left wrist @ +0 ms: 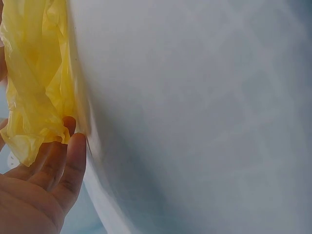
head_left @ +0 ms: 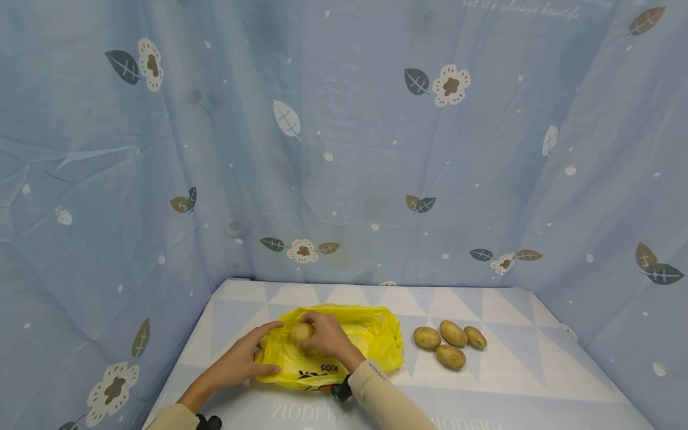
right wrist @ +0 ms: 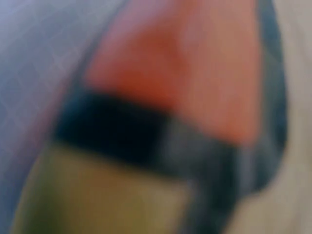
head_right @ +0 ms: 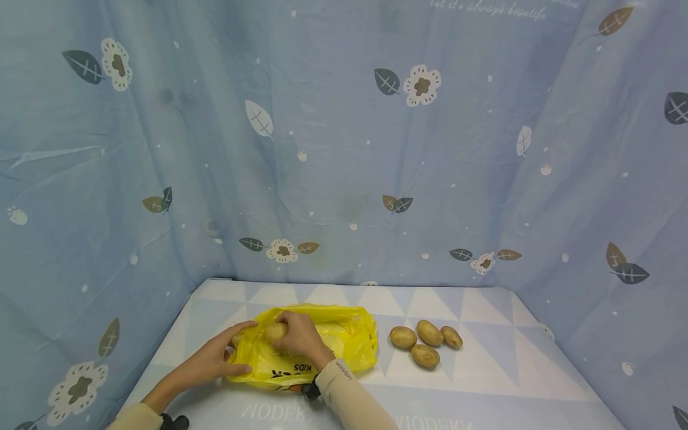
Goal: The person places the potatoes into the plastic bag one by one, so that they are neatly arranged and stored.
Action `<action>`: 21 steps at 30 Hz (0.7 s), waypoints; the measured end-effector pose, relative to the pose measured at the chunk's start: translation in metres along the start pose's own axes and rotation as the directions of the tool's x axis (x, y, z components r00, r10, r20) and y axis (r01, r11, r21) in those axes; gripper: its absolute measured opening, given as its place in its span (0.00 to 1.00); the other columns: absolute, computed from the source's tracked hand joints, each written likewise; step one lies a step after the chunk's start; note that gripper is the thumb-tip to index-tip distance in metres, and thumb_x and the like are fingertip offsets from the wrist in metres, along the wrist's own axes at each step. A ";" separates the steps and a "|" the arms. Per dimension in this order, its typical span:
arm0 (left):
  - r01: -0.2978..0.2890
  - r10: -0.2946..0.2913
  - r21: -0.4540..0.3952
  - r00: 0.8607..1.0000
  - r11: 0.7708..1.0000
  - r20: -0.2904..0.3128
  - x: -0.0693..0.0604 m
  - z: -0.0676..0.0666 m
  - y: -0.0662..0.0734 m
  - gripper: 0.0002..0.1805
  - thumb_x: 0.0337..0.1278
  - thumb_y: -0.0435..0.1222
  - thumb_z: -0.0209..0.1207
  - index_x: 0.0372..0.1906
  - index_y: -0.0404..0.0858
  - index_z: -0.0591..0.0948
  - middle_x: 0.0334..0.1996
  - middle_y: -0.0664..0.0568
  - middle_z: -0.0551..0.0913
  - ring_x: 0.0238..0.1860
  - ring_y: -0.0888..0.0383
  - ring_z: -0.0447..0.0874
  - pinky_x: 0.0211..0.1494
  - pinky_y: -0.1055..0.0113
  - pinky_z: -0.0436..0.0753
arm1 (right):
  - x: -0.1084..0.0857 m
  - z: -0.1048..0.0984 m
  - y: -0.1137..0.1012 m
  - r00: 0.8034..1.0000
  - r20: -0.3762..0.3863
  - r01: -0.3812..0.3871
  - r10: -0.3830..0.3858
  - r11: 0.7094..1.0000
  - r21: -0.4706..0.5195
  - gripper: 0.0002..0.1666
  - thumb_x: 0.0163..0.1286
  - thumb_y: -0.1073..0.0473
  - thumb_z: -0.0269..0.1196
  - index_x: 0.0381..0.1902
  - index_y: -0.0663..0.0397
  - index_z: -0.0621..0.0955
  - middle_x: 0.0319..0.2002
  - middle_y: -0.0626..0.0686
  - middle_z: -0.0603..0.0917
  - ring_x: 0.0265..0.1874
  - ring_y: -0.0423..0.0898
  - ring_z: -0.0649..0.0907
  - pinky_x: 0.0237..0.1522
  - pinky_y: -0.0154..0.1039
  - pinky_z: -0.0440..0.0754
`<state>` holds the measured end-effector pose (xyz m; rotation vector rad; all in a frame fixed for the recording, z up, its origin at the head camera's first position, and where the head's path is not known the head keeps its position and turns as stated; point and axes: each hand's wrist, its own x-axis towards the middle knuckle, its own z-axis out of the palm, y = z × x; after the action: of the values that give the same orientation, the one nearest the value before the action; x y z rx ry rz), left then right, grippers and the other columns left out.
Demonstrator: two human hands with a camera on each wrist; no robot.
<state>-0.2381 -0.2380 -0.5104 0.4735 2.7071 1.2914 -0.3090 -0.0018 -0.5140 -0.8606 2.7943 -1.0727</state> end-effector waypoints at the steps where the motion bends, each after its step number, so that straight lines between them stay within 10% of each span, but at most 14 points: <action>1: -0.003 0.003 0.000 1.000 1.000 0.001 0.000 0.000 0.000 0.48 0.51 0.46 0.78 0.76 0.47 0.67 0.74 0.42 0.67 0.67 0.42 0.70 0.61 0.39 0.73 | 0.000 0.001 0.001 1.000 0.002 -0.002 0.002 1.000 0.000 0.31 0.56 0.57 0.80 0.57 0.57 0.84 0.50 0.50 0.87 0.43 0.41 0.82 0.48 0.38 0.81; 21: 0.016 -0.016 -0.009 1.000 1.000 -0.009 0.000 0.000 -0.003 0.48 0.49 0.47 0.79 0.76 0.50 0.68 0.75 0.42 0.66 0.72 0.38 0.65 0.66 0.35 0.69 | -0.012 -0.026 0.002 0.999 0.046 -0.030 0.026 0.996 0.088 0.27 0.61 0.57 0.77 0.58 0.52 0.84 0.52 0.51 0.86 0.47 0.47 0.85 0.48 0.39 0.83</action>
<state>-0.2391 -0.2396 -0.5126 0.4449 2.7062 1.3040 -0.3058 0.0213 -0.4976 -0.8236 2.6920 -1.1487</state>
